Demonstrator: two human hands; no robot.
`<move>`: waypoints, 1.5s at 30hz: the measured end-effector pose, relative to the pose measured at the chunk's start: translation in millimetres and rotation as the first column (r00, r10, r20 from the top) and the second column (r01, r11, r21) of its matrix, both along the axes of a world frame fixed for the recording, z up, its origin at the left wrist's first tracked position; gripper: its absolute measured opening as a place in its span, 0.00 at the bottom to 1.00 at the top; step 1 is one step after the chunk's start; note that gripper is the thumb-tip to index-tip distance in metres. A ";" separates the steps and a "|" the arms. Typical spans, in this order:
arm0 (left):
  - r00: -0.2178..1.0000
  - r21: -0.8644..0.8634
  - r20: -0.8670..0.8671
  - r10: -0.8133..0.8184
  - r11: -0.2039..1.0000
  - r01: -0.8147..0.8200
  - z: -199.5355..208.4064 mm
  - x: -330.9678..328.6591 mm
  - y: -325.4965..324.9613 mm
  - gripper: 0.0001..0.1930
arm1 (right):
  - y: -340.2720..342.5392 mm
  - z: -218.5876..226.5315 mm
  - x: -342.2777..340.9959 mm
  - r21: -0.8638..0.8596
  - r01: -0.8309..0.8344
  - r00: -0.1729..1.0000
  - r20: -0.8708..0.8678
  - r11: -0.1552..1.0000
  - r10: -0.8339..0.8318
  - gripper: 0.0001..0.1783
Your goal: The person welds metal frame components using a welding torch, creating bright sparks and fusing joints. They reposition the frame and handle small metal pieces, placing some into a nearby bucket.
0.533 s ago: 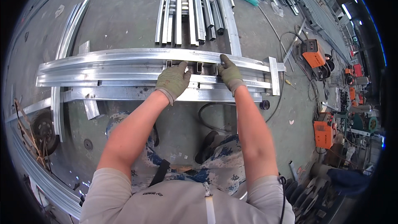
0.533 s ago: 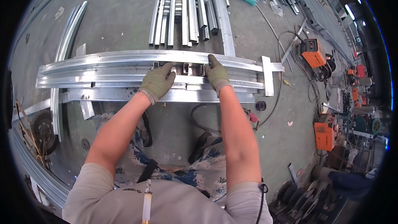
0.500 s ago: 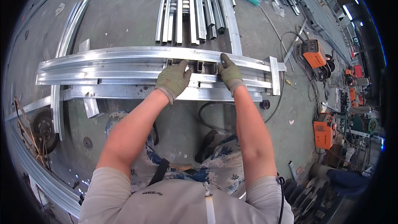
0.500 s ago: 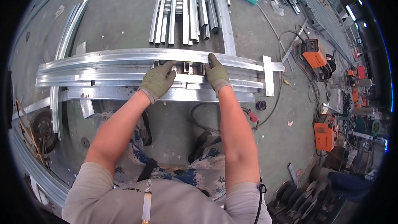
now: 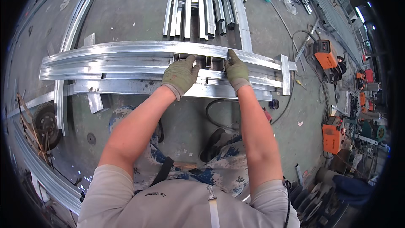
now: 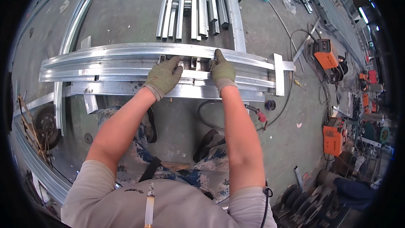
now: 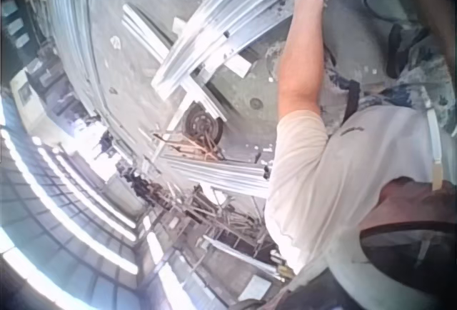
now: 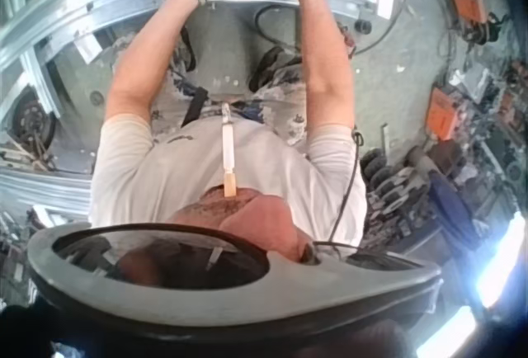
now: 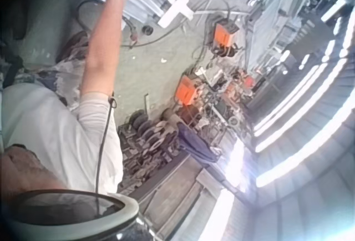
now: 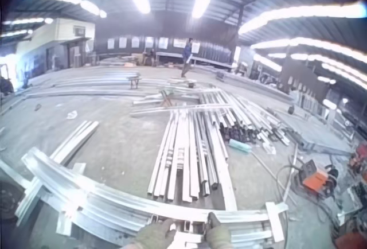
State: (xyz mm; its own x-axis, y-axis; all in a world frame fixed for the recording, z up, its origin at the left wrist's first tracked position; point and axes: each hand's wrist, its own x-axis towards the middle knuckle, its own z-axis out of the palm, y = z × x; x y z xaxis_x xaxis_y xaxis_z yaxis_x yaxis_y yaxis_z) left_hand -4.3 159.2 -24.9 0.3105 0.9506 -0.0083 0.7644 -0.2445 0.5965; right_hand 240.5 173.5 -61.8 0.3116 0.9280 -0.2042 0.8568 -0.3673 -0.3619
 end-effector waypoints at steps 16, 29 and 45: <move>0.738 -0.351 0.621 0.264 0.935 -0.040 11.7 17.7 -4.0 0.25 | -33.6 26.0 1.4 0.329 0.412 0.702 -0.709 0.850 -0.066 0.22; 0.714 -0.379 0.661 0.232 0.924 0.051 4.2 20.9 -6.0 0.32 | -57.6 50.2 -36.2 0.053 0.242 0.558 -0.825 0.969 -0.094 0.26; 0.992 -0.210 0.002 0.126 0.970 -0.123 35.1 -4.1 -2.2 0.37 | -8.3 19.1 -54.5 0.200 0.088 0.995 -0.069 0.976 -0.076 0.24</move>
